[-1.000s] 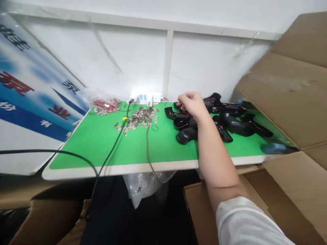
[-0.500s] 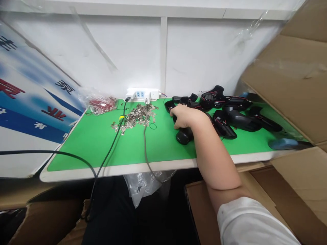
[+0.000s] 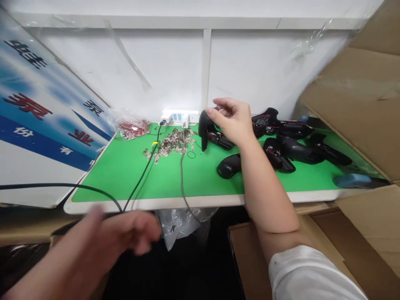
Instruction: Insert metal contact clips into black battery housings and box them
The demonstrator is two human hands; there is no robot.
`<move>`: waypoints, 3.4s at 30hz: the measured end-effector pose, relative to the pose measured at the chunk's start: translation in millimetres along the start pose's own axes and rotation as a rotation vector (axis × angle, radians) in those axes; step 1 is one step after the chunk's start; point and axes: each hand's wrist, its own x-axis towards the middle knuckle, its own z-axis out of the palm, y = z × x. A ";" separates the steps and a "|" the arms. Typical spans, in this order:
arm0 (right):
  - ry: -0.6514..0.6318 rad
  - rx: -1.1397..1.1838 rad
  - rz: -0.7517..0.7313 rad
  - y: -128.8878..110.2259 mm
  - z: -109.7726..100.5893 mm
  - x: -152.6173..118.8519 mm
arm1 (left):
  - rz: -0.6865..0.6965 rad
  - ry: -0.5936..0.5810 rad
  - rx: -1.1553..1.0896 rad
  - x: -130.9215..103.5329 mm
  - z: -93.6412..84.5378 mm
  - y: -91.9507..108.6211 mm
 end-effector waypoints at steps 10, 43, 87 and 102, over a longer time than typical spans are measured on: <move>0.102 0.214 -0.147 -21.1 45.2 -29.3 | -0.125 -0.041 -0.751 178.8 94.4 66.6; -0.794 -0.261 -0.072 -5.9 148.2 -82.5 | 0.423 0.565 -0.712 120.0 -31.9 -22.7; -0.448 -0.111 -0.538 -16.8 94.3 -62.2 | 0.252 0.256 0.054 138.6 -6.6 -43.8; -0.401 -0.040 -0.331 -20.1 103.3 -68.8 | 0.261 0.236 0.027 138.8 -4.9 -42.2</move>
